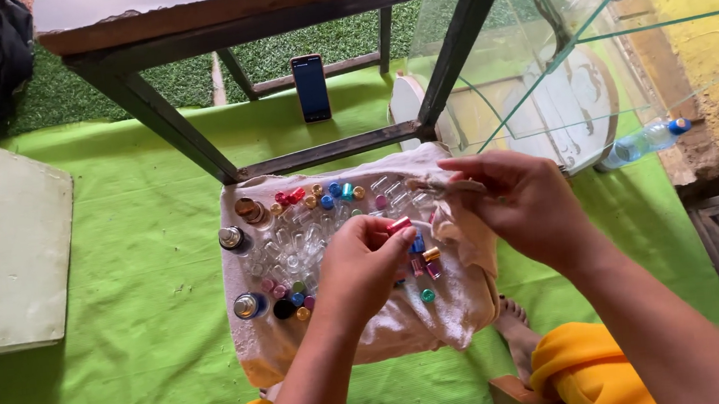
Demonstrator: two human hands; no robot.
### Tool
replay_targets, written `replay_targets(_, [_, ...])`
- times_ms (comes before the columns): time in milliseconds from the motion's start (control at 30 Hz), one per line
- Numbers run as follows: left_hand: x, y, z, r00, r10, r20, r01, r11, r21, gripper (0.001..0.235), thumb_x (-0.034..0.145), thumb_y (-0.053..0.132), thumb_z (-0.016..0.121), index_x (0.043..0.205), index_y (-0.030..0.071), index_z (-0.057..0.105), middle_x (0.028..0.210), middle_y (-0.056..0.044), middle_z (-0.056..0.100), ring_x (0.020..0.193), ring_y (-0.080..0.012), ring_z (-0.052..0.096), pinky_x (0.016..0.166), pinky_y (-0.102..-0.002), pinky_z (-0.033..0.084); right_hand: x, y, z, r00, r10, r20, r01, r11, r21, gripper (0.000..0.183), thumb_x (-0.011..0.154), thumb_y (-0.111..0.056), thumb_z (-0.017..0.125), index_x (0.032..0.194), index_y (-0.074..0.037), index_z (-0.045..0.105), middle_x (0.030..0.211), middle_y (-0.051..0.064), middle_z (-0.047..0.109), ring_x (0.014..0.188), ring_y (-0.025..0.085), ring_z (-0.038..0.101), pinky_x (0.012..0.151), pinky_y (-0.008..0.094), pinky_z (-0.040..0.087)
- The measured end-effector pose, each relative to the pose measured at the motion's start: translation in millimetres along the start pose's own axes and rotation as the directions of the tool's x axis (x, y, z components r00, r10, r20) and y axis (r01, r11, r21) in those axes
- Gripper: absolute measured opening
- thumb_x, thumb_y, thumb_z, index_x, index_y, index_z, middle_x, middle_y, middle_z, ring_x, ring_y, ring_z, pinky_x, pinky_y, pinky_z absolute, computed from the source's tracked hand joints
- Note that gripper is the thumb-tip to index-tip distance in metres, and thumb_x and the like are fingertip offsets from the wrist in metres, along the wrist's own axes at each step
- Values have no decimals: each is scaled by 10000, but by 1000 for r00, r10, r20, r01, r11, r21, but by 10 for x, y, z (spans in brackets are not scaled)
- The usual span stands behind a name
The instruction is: The person sits on the floor and assembles small glass vials by inserting colored metal caps into them. They pick up a vial and a cap, press the cap onto the vial, and place the assembled unit on a white cloth. This process is repeated for several vials of different colors.
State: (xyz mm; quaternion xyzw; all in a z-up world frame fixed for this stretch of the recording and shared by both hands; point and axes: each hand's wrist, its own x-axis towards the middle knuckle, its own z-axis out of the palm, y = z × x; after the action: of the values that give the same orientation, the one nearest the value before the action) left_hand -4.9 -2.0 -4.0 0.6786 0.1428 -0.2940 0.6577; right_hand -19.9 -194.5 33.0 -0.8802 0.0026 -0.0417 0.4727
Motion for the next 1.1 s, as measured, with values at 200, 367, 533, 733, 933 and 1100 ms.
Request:
replay_targets(200, [-95, 118, 0, 987, 130, -92, -77, 895, 440, 155, 748, 270, 785, 901, 266, 813, 706, 70, 756, 734, -89, 747, 731, -248, 581, -46, 65, 153, 959, -210, 191, 193, 976, 103, 160, 803, -33, 771, 935, -102, 830, 898, 80, 759, 806, 204, 731, 757, 353, 579])
replay_targets(367, [-125, 135, -14, 972, 233, -43, -198, 900, 389, 162, 717, 258, 838, 869, 203, 835, 610, -9, 740, 625, -94, 687, 667, -244, 545, -38, 63, 154, 974, -111, 199, 75, 980, 183, 118, 840, -42, 773, 929, -89, 835, 845, 69, 745, 806, 152, 691, 796, 326, 579])
replay_targets(533, [-159, 173, 18, 974, 222, 41, -221, 901, 373, 147, 754, 236, 826, 887, 173, 831, 671, -54, 772, 657, -149, 749, 677, -280, 575, -9, 137, 151, 972, -102, 212, 65, 983, 172, 132, 863, -12, 724, 940, -68, 816, 859, 85, 740, 826, 186, 703, 824, 354, 572])
replay_targets(733, [-132, 70, 76, 991, 99, 88, -78, 973, -215, 326, 768, 166, 865, 995, -45, 766, 754, -162, 760, 689, -191, 732, 700, -316, 633, -10, 161, 191, 968, -84, 236, 28, 972, 232, 205, 909, 17, 642, 1038, -45, 789, 945, 122, 760, 918, 221, 709, 900, 404, 547])
replay_targets(933, [4, -47, 97, 998, 19, 60, 4, 936, -351, 397, 852, 323, 829, 984, -31, 706, 800, -159, 754, 728, -231, 760, 731, -396, 651, -15, 180, 210, 955, -118, 272, 63, 977, 204, 261, 892, -51, 697, 1141, -65, 773, 1013, 124, 763, 971, 256, 719, 932, 419, 528])
replay_targets(1100, [-21, 18, 49, 1000, 27, 7, -28, 1000, 8, 459, 912, 462, 723, 927, 3, 727, 762, -162, 758, 704, -241, 785, 674, -377, 684, -42, 118, 256, 966, -113, 231, 87, 989, 121, 145, 903, -85, 726, 1029, -62, 795, 884, 107, 764, 852, 255, 729, 865, 392, 544])
